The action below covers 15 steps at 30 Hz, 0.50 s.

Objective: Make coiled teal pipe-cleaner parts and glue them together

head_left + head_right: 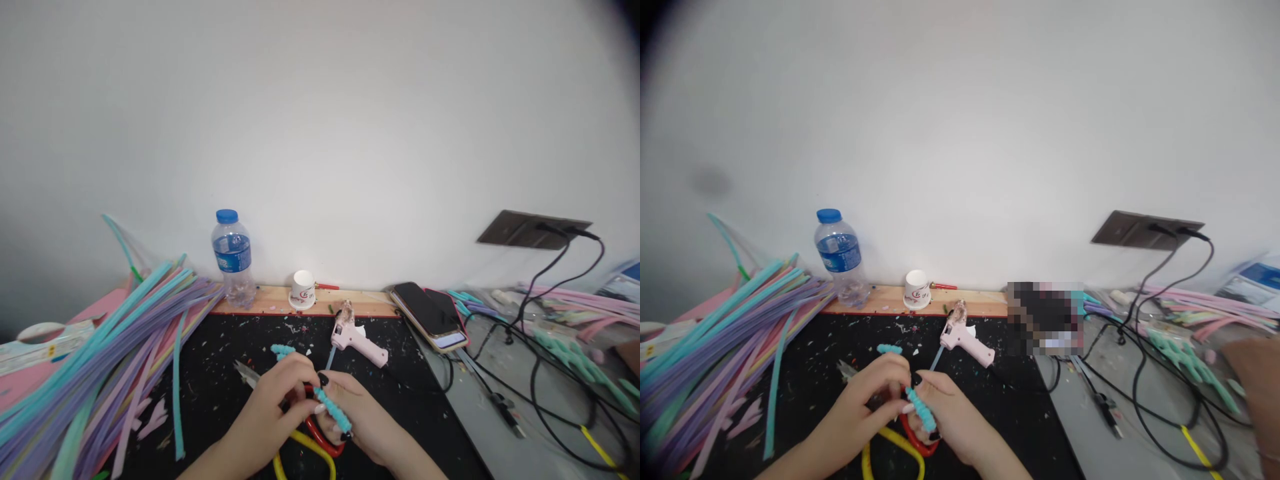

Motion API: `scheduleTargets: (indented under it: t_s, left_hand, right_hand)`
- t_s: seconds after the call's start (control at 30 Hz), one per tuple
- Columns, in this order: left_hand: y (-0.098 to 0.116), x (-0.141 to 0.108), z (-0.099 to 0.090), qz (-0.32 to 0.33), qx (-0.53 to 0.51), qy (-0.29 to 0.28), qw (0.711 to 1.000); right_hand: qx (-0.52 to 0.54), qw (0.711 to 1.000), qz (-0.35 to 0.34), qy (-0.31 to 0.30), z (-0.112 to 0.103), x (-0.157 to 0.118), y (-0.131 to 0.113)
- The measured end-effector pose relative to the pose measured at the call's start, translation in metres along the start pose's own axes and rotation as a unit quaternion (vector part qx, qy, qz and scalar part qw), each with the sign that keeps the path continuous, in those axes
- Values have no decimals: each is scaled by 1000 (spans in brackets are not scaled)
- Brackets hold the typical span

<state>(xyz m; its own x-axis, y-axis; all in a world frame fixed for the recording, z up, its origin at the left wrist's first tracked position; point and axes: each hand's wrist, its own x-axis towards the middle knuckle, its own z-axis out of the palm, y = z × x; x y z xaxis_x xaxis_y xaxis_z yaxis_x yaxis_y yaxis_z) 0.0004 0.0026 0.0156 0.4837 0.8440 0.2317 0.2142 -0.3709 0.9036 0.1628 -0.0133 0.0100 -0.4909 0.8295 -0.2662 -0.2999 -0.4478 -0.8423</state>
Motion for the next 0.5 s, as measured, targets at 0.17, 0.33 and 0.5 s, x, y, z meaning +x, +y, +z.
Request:
scheduleTargets:
  t_s: [0.17,0.33,0.5]
  left_hand:
    - [3,1,-1,3,7,-1,1000]
    - [-4,1,-2,-24,0,33,999]
    - [-5,2,-2,-68,-9,8,998]
  right_hand:
    - [-50,999,-15,-4,-1,2,3]
    - [-151,984,-88,23,-3,2,3]
    - [-348,911,-199,98,1,-1,-4]
